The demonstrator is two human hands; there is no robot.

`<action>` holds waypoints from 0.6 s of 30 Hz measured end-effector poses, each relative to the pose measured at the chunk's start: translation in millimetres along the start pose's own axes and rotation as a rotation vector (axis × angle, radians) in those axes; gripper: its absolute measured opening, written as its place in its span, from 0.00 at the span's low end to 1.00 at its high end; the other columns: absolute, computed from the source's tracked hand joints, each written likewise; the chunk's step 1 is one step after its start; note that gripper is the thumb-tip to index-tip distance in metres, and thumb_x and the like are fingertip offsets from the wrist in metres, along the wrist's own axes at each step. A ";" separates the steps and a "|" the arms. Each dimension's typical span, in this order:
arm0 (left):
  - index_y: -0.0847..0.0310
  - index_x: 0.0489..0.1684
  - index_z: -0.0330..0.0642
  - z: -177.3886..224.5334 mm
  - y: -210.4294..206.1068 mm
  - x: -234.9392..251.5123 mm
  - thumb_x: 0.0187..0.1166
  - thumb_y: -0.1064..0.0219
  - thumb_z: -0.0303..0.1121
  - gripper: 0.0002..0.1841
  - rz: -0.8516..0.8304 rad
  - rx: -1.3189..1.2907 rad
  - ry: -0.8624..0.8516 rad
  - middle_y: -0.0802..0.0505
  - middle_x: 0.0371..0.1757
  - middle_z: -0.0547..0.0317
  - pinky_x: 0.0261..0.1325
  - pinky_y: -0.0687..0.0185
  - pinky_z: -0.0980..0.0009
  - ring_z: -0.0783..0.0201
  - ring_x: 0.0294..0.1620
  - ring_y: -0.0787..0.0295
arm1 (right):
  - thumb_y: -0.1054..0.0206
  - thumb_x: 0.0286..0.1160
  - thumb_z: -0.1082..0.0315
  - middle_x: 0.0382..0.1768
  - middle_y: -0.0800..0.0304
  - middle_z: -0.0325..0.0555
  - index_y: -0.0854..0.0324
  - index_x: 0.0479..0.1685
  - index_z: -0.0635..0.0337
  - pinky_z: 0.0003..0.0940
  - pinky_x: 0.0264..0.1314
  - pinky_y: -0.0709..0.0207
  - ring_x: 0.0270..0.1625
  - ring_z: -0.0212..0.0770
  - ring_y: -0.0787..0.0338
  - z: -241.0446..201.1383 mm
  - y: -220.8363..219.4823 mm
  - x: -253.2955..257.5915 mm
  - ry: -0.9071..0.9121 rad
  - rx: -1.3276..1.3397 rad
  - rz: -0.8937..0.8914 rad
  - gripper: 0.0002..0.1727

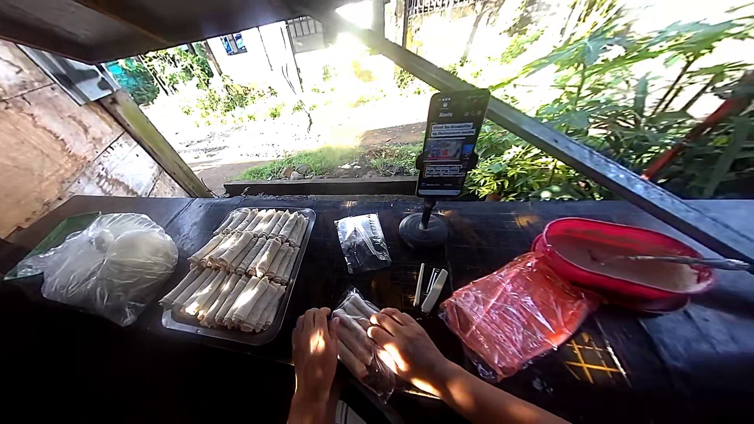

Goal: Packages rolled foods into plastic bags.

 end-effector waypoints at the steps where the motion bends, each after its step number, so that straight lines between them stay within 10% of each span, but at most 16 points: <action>1: 0.10 0.52 0.29 -2.1 -7.2 -8.4 0.81 0.34 0.36 0.16 0.105 0.016 -0.104 0.08 0.56 0.35 0.60 0.17 0.40 0.34 0.61 0.11 | 0.28 0.64 0.69 0.50 0.05 0.52 0.08 0.40 0.59 0.49 0.51 0.12 0.60 0.56 0.07 0.7 -1.6 -1.4 0.008 -0.013 0.011 0.08; 6: 0.17 0.72 0.34 -4.4 -30.7 -44.9 0.87 0.56 0.60 0.38 0.148 0.069 -0.425 0.15 0.75 0.38 0.82 0.36 0.39 0.43 0.81 0.21 | 0.29 0.63 0.69 0.52 0.05 0.52 0.07 0.41 0.56 0.49 0.54 0.13 0.61 0.56 0.08 2.0 -1.6 -3.8 0.025 -0.007 0.035 0.09; 18: 0.15 0.73 0.47 -9.8 -39.6 -39.2 0.83 0.64 0.70 0.43 0.117 0.109 -0.530 0.13 0.76 0.48 0.83 0.43 0.34 0.48 0.81 0.21 | 0.32 0.63 0.77 0.49 0.04 0.51 0.09 0.37 0.57 0.46 0.57 0.12 0.58 0.54 0.06 14.7 -4.4 -3.8 0.029 0.032 0.100 0.09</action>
Point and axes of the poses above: each hand's wrist, its own x-axis towards the middle knuckle, its own y-axis out of the back of the hand, z = x × y, the point moved 1 cm from there along x, towards the middle knuckle
